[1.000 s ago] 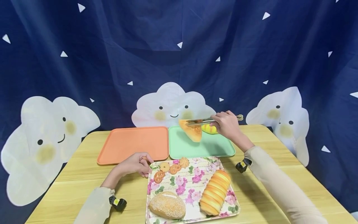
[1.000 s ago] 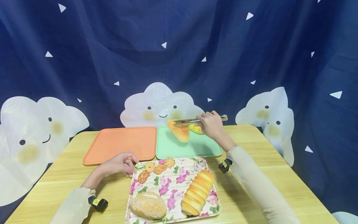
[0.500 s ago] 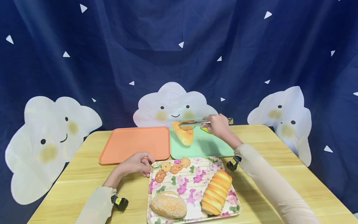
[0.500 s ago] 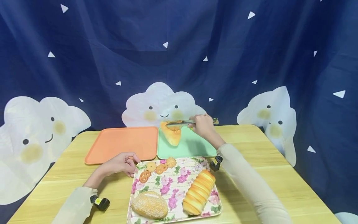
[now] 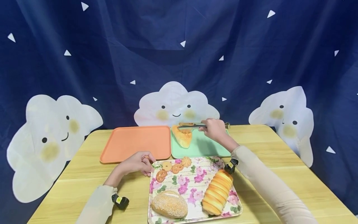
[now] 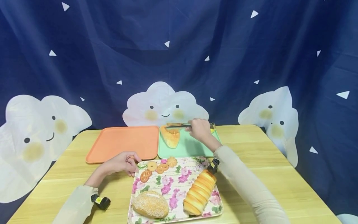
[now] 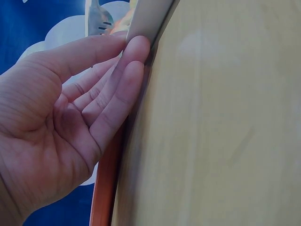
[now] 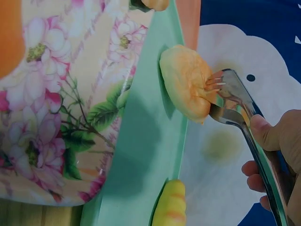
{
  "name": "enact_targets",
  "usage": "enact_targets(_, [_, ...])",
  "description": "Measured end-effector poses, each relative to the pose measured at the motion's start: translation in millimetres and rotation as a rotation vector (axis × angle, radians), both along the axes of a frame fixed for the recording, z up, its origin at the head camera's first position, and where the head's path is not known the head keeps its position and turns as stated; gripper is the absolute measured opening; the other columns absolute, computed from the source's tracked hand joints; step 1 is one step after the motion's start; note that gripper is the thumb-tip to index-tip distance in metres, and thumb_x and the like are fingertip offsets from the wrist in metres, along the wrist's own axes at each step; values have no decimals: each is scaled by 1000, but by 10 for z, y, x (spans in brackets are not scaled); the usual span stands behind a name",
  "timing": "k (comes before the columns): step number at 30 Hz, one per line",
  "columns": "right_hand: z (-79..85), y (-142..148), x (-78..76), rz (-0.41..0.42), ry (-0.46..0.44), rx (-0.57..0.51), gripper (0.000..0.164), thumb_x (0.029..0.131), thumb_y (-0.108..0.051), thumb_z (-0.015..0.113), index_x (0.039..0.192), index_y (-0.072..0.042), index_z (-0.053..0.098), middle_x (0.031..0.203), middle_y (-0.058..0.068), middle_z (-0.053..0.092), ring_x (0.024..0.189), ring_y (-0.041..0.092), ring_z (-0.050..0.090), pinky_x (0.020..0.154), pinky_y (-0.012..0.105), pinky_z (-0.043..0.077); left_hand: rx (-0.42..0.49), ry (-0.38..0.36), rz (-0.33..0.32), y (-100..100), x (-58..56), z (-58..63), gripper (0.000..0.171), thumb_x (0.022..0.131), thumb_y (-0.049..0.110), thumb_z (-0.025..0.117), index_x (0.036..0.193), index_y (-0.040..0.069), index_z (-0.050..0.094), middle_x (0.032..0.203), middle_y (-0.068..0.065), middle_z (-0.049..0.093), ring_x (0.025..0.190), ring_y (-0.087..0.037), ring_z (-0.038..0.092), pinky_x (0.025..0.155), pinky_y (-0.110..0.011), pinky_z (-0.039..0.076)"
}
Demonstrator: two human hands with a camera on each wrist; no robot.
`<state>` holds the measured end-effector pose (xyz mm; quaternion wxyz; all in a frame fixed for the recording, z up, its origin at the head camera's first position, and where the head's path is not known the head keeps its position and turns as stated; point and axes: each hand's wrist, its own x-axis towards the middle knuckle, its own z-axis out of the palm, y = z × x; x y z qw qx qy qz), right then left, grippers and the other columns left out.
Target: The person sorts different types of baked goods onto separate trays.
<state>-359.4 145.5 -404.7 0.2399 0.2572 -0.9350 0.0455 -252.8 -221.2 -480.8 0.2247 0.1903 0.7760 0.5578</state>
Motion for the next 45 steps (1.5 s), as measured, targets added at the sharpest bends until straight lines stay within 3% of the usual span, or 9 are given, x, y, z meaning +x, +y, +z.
enact_targets(4, [-2,13,13,-6,-40,20,24,90,-37,77,95,-13,74,62,2,51,49,14,36,45,26,17,-4,-4,6,4,-7,0,32,88,-4,66,116,-12,54,75,-7,70,68,-20,72,69,-36,64])
enact_targets(8, [-1,47,32,-3,-53,61,43,89,-44,75,115,-9,73,83,7,68,58,18,54,43,25,27,-3,-9,10,7,-9,-1,33,87,-4,65,116,-12,53,75,-7,70,68,-20,72,69,-36,64])
enact_targets(12, [5,97,54,7,-31,81,56,90,-47,73,127,-6,67,98,12,72,67,22,62,42,27,33,0,-10,11,8,-13,-4,34,87,-3,68,116,-13,53,75,-7,71,67,-19,72,69,-36,64])
enact_targets(17, [14,191,80,54,49,75,56,90,-47,74,129,-7,66,93,11,70,60,21,58,40,27,29,-2,-8,13,13,-22,-11,34,87,-2,70,115,-12,54,74,-7,70,67,-20,72,68,-36,64])
enact_targets(23, [61,362,123,104,163,89,49,81,-31,87,121,-9,70,81,8,63,58,20,53,40,26,28,-1,-20,13,18,-20,4,36,87,0,72,115,-12,53,73,-5,70,67,-19,71,68,-34,64])
enact_targets(28, [109,498,174,119,166,36,55,78,-20,88,128,-8,68,88,11,64,63,22,55,40,28,30,4,-23,9,10,-9,14,35,87,-1,70,116,-12,53,74,-6,70,67,-19,71,68,-34,64])
enact_targets(35, [199,583,326,102,255,-108,62,83,-27,85,135,-2,61,104,17,69,83,32,66,58,42,53,3,-23,5,-4,-15,-16,35,88,-2,69,117,-12,53,76,-7,71,68,-19,72,68,-33,64])
enact_targets(41, [255,544,481,84,383,-94,58,90,-38,72,138,-9,59,99,15,64,80,34,57,73,48,47,7,-18,2,9,-7,-16,37,88,2,72,116,-12,53,76,-7,72,66,-18,71,66,-32,63])
enact_targets(45, [347,488,613,101,330,-77,56,95,-48,61,141,-16,55,91,12,58,76,30,51,66,42,42,2,-14,6,11,-9,-8,36,88,1,71,116,-12,53,76,-7,72,66,-18,71,66,-32,63])
